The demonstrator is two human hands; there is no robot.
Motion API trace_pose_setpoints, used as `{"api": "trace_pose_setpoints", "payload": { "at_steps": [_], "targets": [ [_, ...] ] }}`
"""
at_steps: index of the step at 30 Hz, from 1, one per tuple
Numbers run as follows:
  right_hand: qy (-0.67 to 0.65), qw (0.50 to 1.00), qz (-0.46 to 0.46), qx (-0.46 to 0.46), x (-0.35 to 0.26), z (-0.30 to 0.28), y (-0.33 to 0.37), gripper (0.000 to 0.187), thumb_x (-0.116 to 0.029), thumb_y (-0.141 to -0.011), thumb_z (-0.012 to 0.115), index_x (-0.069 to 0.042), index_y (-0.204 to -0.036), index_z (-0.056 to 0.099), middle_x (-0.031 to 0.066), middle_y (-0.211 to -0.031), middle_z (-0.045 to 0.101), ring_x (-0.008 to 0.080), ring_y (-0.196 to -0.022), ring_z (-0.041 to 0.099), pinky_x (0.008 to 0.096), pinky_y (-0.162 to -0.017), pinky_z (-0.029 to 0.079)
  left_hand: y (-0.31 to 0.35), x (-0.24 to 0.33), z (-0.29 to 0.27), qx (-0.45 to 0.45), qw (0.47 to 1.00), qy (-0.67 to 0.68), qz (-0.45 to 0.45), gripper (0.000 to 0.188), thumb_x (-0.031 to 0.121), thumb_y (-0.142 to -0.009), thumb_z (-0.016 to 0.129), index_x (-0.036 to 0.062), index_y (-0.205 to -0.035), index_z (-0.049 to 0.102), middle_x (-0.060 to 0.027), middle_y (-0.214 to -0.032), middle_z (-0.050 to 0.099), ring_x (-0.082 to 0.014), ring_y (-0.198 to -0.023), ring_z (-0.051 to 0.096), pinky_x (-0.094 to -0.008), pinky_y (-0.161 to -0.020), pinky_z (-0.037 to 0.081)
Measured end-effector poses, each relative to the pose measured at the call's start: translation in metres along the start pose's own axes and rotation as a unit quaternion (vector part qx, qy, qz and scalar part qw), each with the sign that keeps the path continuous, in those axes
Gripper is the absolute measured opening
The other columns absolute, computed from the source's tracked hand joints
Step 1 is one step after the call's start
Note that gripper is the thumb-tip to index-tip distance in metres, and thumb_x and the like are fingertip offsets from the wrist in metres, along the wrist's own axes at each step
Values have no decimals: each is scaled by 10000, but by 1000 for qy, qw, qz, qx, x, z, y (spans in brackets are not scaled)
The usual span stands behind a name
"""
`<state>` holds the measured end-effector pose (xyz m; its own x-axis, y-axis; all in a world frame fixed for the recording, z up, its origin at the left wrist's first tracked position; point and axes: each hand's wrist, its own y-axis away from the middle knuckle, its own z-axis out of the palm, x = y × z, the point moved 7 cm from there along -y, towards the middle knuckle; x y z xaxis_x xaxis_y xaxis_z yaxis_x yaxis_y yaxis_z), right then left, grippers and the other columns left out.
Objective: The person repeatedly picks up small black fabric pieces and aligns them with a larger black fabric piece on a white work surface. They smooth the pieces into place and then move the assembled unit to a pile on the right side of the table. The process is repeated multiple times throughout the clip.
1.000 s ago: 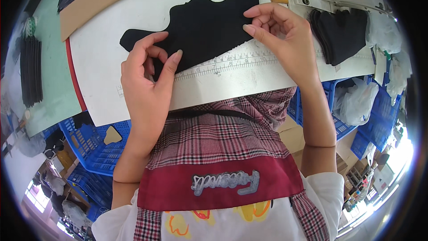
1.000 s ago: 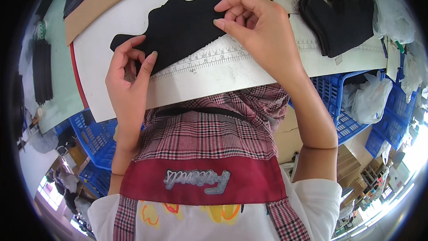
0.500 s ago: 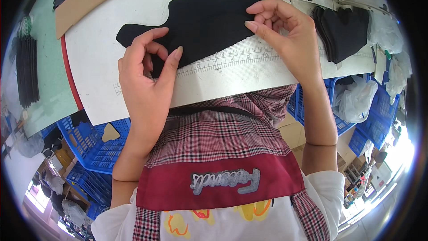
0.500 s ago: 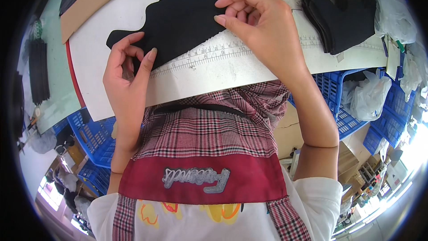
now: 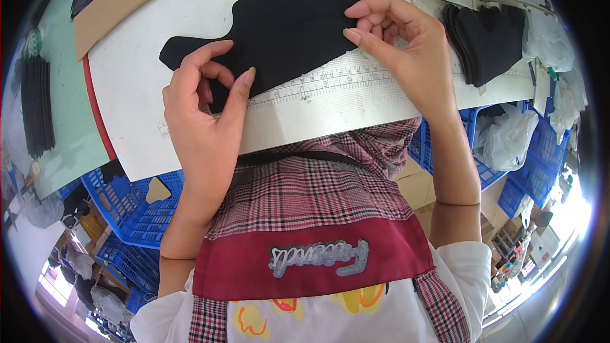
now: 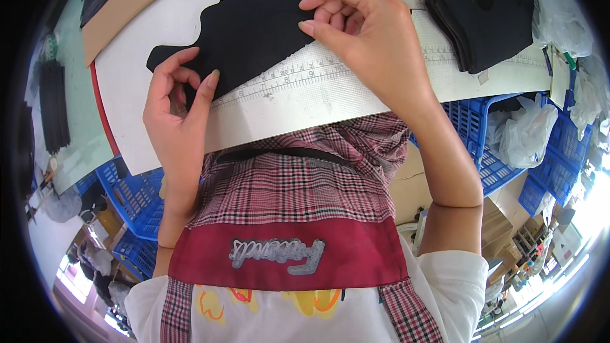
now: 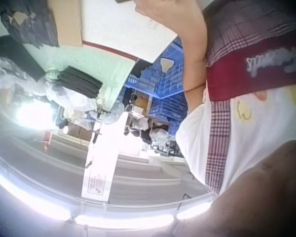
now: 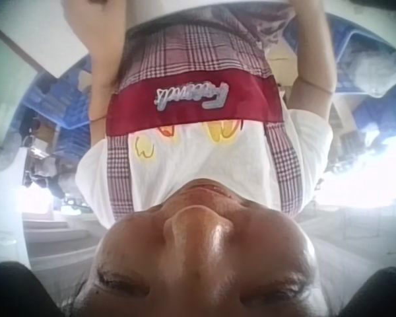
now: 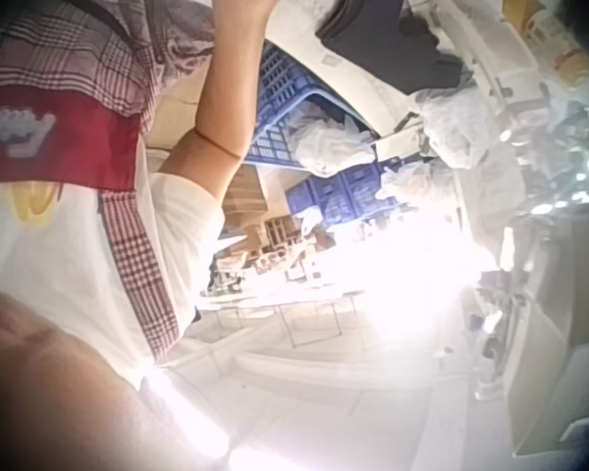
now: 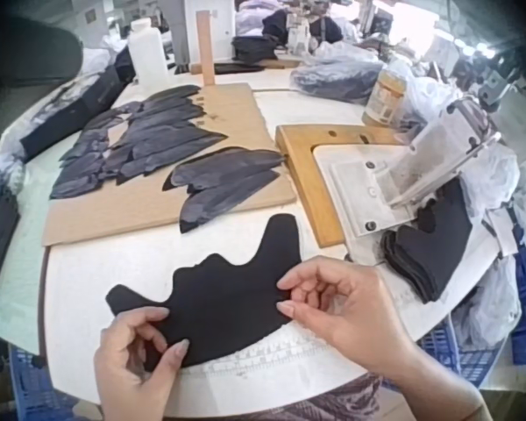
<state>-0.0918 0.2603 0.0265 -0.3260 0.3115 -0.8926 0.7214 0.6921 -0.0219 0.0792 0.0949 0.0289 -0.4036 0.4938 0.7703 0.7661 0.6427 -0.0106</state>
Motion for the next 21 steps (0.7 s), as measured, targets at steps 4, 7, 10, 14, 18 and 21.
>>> {"api": "trace_pose_setpoints", "payload": {
  "at_steps": [4, 7, 10, 14, 18, 21],
  "targets": [
    [4, 1000, 6, -7, -1, 0, 1, 203, -34, -814, 736, -35, -1012, 693, -58, -769, 604, 8, -708, 522, 176, -636, 382, 0, 1, 0, 4, 1000, -7, 3, 336, 128, -813, 757, 112, -1133, 657, 43, -758, 570, -125, -749, 377, -276, -731, 343],
    [5, 1000, -1, -4, -2, 0, 1, 202, -34, -815, 735, -36, -1012, 691, -60, -765, 599, 8, -701, 515, 176, -633, 381, 1, 0, 0, 6, 1000, -7, -3, 339, 123, -811, 759, 112, -1135, 657, 43, -756, 569, -127, -751, 378, -276, -736, 345],
    [-2, 999, -28, 21, -2, 0, 1, 174, -16, -789, 740, -28, -957, 695, -38, -700, 587, 21, -631, 488, 181, -569, 391, 0, 2, 1, 8, 1000, -9, -5, 339, 123, -813, 760, 113, -1135, 655, 48, -740, 564, -125, -750, 375, -272, -737, 345],
    [34, 999, -33, 26, -8, 2, 2, 144, -14, -787, 732, -20, -920, 679, -15, -693, 597, 41, -627, 520, 196, -582, 434, 1, 2, 2, 11, 1000, -21, 15, 360, 116, -799, 759, 114, -1142, 649, 7, -858, 580, -150, -785, 414, -291, -757, 357],
    [72, 996, -56, 15, -13, 4, -2, 115, -20, -788, 724, -11, -877, 652, 9, -687, 608, 72, -624, 553, 222, -595, 471, 5, 24, 1, 67, 974, -152, 156, 503, 145, -790, 745, 89, -1263, 584, -97, -1180, 545, -233, -1042, 489, -336, -906, 367],
    [83, 995, -60, -5, -15, 6, -4, 117, -26, -791, 719, -6, -872, 637, 18, -685, 610, 90, -620, 560, 235, -597, 479, 17, 55, 42, -73, 917, -241, 309, 611, 289, -907, 608, 36, -1433, 430, -157, -1499, 384, -311, -1412, 324, -421, -1145, 257]
  ]
}}
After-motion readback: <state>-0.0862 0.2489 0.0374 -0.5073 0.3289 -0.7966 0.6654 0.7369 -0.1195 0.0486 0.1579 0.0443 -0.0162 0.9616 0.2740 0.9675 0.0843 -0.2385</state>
